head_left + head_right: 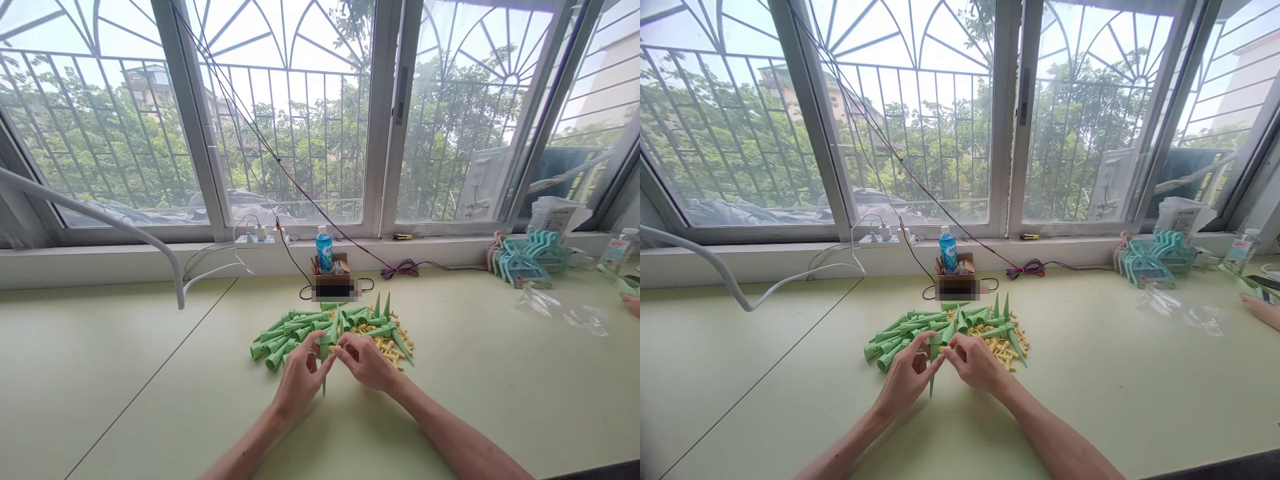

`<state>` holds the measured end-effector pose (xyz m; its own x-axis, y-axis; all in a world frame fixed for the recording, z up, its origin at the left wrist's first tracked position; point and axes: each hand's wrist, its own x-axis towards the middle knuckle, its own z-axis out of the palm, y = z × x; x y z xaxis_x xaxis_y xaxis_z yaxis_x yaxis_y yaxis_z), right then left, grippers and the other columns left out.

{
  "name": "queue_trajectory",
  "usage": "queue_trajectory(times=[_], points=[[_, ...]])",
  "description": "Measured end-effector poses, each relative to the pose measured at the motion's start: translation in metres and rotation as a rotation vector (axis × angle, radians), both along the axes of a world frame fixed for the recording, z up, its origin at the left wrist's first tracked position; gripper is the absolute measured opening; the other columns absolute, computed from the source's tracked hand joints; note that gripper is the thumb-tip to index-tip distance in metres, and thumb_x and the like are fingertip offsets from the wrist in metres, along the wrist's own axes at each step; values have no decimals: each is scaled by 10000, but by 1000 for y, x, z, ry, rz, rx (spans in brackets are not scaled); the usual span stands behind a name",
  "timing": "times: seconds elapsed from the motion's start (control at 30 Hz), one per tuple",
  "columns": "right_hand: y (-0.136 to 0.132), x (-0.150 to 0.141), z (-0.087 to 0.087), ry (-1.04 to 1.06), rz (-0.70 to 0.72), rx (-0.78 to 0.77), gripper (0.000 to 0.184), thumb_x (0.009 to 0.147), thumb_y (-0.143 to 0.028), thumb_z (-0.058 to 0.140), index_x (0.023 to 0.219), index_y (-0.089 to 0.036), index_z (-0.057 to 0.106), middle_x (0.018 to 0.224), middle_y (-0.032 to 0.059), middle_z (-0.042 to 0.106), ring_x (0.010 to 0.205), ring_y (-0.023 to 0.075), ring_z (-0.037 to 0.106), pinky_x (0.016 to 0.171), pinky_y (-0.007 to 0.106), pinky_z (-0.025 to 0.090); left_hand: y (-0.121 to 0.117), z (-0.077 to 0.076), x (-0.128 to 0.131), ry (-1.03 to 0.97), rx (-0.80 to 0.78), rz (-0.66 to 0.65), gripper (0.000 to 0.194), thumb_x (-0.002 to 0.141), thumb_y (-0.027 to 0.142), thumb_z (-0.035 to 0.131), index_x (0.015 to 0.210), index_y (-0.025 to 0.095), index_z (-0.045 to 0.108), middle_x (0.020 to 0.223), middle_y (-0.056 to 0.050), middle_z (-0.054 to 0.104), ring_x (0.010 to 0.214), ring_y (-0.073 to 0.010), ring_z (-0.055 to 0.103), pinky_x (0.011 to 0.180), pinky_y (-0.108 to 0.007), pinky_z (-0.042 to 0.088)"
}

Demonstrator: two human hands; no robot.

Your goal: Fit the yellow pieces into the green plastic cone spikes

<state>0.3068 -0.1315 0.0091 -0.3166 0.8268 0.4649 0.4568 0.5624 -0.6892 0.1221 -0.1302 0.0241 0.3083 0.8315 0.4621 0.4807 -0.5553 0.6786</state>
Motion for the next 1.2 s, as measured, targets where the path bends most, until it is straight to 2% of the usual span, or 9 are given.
queue_trajectory(times=[0.2,0.6,0.73,0.9,1.2], points=[[0,0,0,6,7,-2,313,977,-436,472,832,-172,557,517,-77,391,458,87,298,472,223,224,1,-1,0,-1,-15,0,360,876,433,553,1156,209,528,743,33,510,457,-80,386,451,-196,344],[3,0,-3,-27,-11,45,370,1002,-371,412,700,-183,516,565,-38,435,508,106,352,508,233,263,0,-1,-1,14,-14,-14,372,873,421,552,1173,202,523,746,28,515,462,-85,386,461,-202,340],[2,0,-2,-22,-9,34,363,997,-404,432,737,-178,548,547,-46,433,486,98,338,491,230,252,1,-2,-1,7,-24,-7,373,873,425,555,1168,199,523,744,32,508,461,-83,376,466,-204,337],[0,0,1,8,-2,4,278,971,-429,488,909,-171,571,507,-75,419,436,89,312,457,226,223,1,-1,0,5,-6,8,373,876,441,546,1166,207,528,727,32,512,452,-87,390,453,-203,342],[1,0,-1,0,2,-4,258,984,-357,456,804,-189,533,521,-69,388,457,93,303,473,229,207,2,-3,-1,19,-2,4,368,871,424,558,1165,203,537,725,34,521,458,-91,409,464,-205,356]])
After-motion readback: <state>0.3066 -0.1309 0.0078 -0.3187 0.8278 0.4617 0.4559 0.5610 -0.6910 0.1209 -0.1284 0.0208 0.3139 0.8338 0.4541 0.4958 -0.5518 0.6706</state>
